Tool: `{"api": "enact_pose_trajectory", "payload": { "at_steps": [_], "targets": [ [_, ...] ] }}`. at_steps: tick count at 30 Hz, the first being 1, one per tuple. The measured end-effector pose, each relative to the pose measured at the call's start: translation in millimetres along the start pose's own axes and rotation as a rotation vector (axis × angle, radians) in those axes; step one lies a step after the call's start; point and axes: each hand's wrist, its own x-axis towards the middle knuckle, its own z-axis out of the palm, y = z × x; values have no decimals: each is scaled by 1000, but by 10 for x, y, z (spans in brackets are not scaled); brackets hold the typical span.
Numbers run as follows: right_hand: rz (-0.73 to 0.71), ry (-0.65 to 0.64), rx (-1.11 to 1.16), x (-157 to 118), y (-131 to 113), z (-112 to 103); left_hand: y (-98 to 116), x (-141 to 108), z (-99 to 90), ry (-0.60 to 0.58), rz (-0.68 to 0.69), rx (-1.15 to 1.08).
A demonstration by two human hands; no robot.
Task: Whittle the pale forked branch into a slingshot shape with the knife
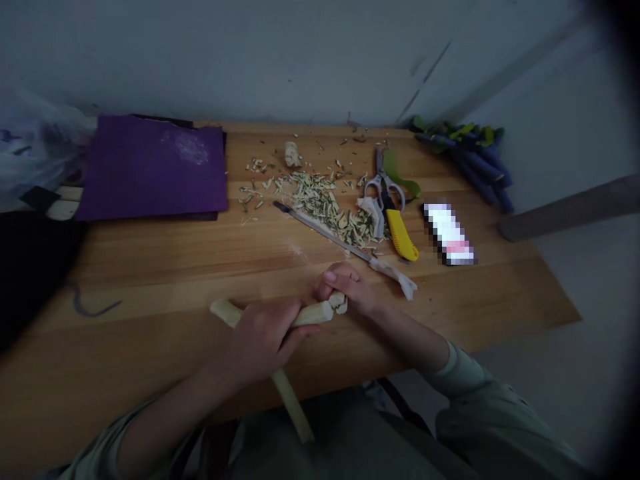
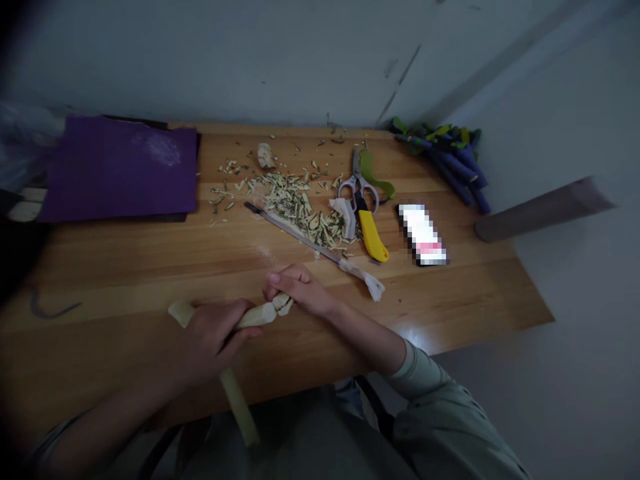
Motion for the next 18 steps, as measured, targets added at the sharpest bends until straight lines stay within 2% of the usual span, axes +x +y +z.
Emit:
{"api": "enact_pose_trajectory", "payload": {
  "at_steps": [5, 9, 13, 15, 18],
  "targets": [
    [-27, 13, -107, -4, -74, -101, -59, 29, -42, -64, -57, 2],
    [-257, -44, -552, -31, -217, -196, -78, 37, -42, -134, -173, 38],
    [-446, 1, -978, -45, -310, -137, -71, 41, -40, -166, -211, 15],
    [-479, 36, -1038, -44, -293, -68, -59, 43, -42, -182, -176, 7],
    [-487, 89, -921, -42, -219, 20, -43, 38, -37, -182, -106, -3]
  ]
}}
